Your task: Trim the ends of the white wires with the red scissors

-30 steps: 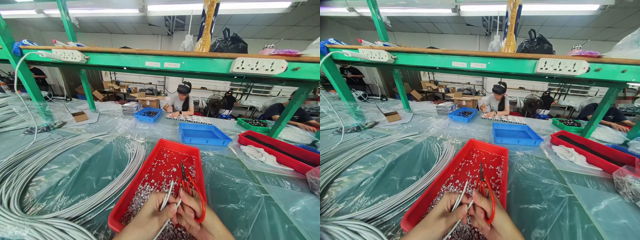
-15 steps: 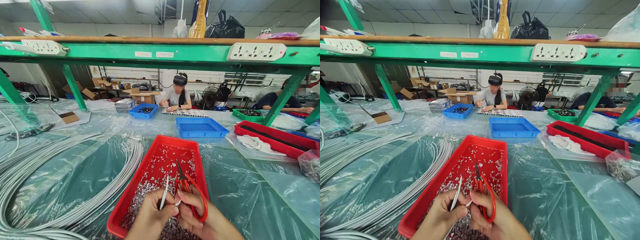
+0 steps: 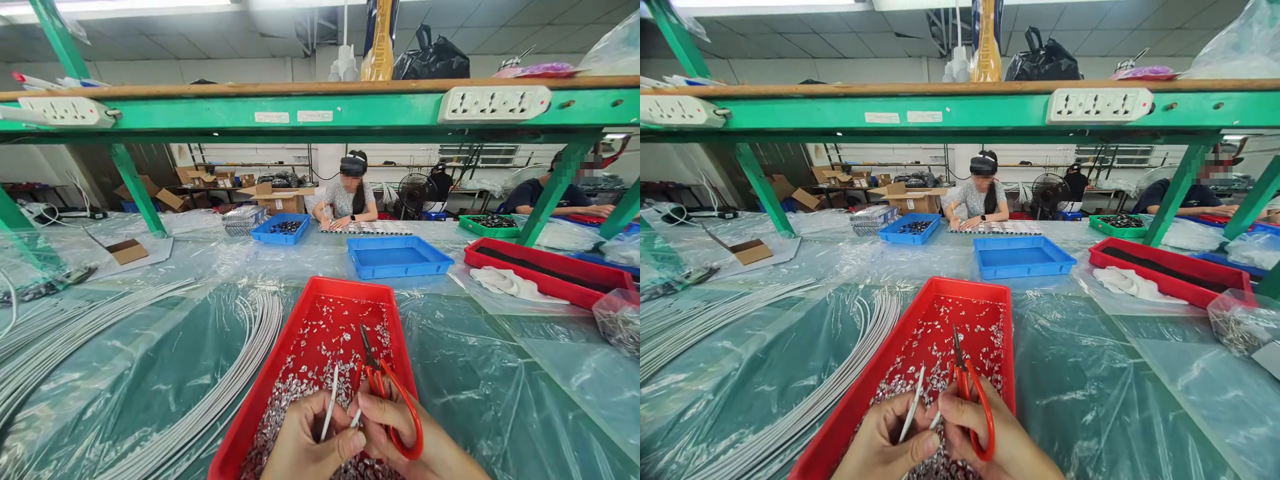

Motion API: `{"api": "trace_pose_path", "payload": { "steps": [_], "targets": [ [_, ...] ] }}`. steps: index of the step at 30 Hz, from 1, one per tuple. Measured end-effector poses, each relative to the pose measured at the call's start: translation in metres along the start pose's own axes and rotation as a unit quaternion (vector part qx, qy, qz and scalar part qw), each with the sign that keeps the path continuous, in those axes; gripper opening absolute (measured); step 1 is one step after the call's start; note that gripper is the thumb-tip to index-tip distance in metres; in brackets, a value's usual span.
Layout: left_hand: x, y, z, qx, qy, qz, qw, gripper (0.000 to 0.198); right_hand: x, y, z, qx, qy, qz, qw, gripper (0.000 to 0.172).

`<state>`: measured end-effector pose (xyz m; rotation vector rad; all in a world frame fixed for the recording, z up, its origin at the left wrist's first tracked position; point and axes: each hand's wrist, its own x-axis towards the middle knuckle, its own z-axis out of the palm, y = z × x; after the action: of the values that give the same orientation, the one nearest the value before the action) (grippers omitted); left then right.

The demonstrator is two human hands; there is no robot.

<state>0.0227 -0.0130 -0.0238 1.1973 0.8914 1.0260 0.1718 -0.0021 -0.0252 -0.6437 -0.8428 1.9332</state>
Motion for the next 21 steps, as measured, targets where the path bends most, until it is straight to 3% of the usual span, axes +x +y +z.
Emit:
{"api": "trace_pose_path", "payload": {
  "steps": [4, 7, 10, 16, 19, 21],
  "targets": [
    [0.0, 0.0, -0.002, 0.01, -0.052, 0.005, 0.999, 0.042, -0.001, 0.005, -0.004, 0.014, -0.053, 0.029, 0.998, 0.025],
    [0.0, 0.0, -0.002, -0.022, -0.147, -0.003, 0.989, 0.046, -0.001, 0.01, -0.008, 0.007, -0.044, 0.017, 0.999, 0.024],
    [0.001, 0.0, -0.002, -0.041, -0.199, -0.023, 0.979, 0.044, 0.001, 0.013, -0.011, -0.006, -0.035, 0.0, 0.999, 0.028],
    [0.004, -0.001, -0.001, -0.016, -0.226, -0.011, 0.974, 0.047, 0.003, 0.011, -0.009, 0.01, -0.067, 0.046, 0.997, 0.035],
    [0.003, -0.005, -0.002, -0.017, -0.185, -0.02, 0.982, 0.044, 0.006, 0.01, -0.01, -0.008, -0.078, 0.041, 0.996, 0.048],
    [0.002, -0.008, -0.004, -0.044, -0.154, -0.032, 0.987, 0.042, 0.006, 0.008, -0.012, -0.033, -0.076, 0.019, 0.996, 0.046]
  ]
}}
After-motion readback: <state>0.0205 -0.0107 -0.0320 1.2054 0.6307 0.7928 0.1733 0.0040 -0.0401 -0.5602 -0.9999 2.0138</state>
